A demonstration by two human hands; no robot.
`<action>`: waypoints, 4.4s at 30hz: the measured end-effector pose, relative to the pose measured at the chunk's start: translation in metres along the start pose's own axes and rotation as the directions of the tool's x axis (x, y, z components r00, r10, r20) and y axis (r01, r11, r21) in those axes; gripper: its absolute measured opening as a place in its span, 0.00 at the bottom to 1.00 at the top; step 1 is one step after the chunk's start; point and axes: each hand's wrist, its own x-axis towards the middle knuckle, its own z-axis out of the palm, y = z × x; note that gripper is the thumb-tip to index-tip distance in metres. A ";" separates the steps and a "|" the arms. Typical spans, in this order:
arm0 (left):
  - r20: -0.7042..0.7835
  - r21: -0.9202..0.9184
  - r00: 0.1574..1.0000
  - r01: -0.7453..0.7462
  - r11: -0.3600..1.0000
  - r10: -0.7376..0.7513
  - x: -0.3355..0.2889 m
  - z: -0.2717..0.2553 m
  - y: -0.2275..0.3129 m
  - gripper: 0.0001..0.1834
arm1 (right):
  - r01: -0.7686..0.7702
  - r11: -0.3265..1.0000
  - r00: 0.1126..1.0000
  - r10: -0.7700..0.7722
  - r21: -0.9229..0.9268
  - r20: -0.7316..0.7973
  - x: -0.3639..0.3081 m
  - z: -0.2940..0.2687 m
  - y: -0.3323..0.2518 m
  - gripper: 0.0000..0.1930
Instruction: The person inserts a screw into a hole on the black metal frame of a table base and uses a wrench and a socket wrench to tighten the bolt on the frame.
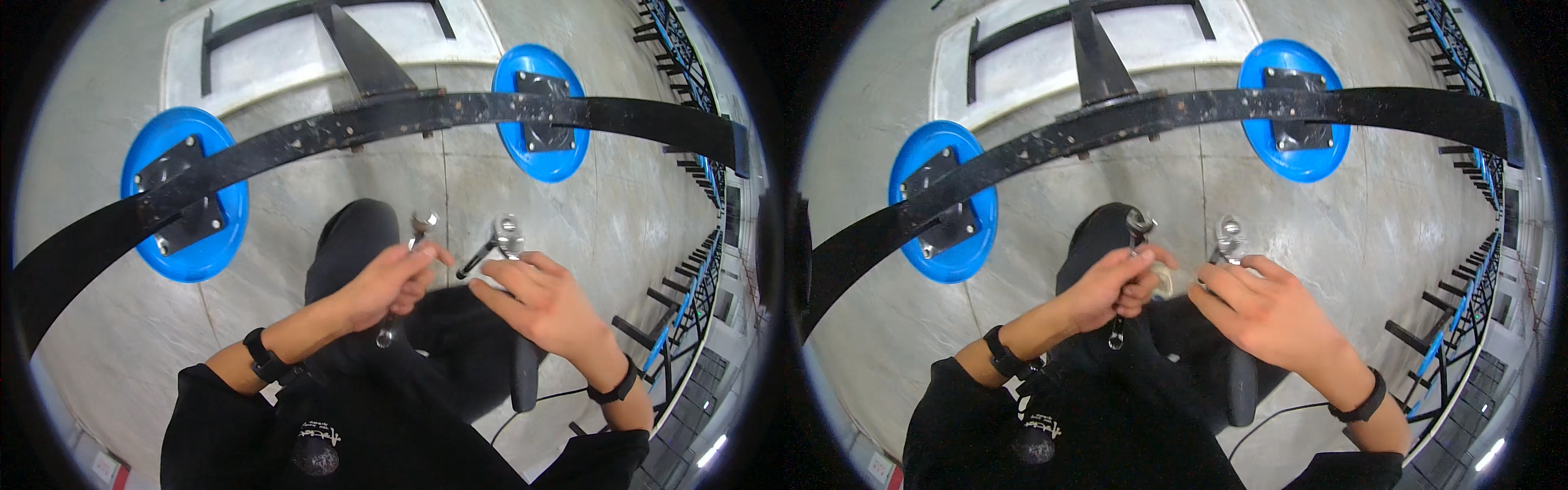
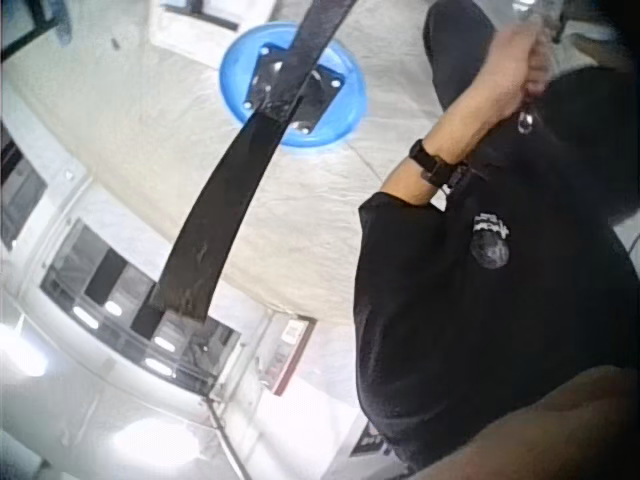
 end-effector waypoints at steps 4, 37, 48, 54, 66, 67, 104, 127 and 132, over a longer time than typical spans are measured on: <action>-0.053 0.057 0.995 -0.077 0.995 0.080 0.019 -0.004 -0.009 0.16 | -0.085 0.996 0.994 0.084 -0.012 -0.077 -0.017 -0.006 0.002 0.15; -0.094 0.991 0.869 0.128 -0.037 0.486 -0.098 0.017 0.072 0.13 | -0.584 -0.528 0.806 -0.287 0.617 0.517 0.012 0.084 0.014 0.17; 0.117 0.860 0.581 0.346 -0.375 0.805 -0.071 -0.052 0.180 0.14 | -0.486 -0.163 0.837 0.195 0.858 0.511 0.036 0.046 -0.041 0.13; -0.014 0.928 0.724 0.265 -0.260 0.690 -0.053 -0.059 0.189 0.26 | -0.449 -0.051 0.855 0.264 0.892 0.446 0.033 -0.007 -0.004 0.11; -0.074 0.990 0.903 0.015 0.140 0.422 -0.037 -0.095 0.205 0.24 | 0.209 -0.129 0.546 0.837 0.969 -0.006 0.001 0.011 0.025 0.12; -0.080 0.981 0.914 0.001 0.195 0.398 -0.036 -0.096 0.205 0.24 | 0.218 -0.123 0.508 0.861 0.968 -0.005 0.001 0.017 0.026 0.11; 0.220 0.975 0.891 -0.197 -0.099 0.398 -0.017 -0.108 0.211 0.18 | -0.171 0.192 0.509 0.857 0.966 -0.080 0.008 0.063 -0.001 0.03; 0.345 0.938 0.875 -0.330 -0.104 0.339 -0.011 -0.105 0.215 0.15 | -0.012 0.433 0.584 0.735 0.901 -0.345 0.020 0.049 0.006 0.08; 0.316 0.936 0.933 -0.336 0.102 0.173 -0.015 -0.095 0.224 0.31 | 0.162 -0.660 0.297 0.742 0.734 0.602 0.000 0.044 -0.025 0.41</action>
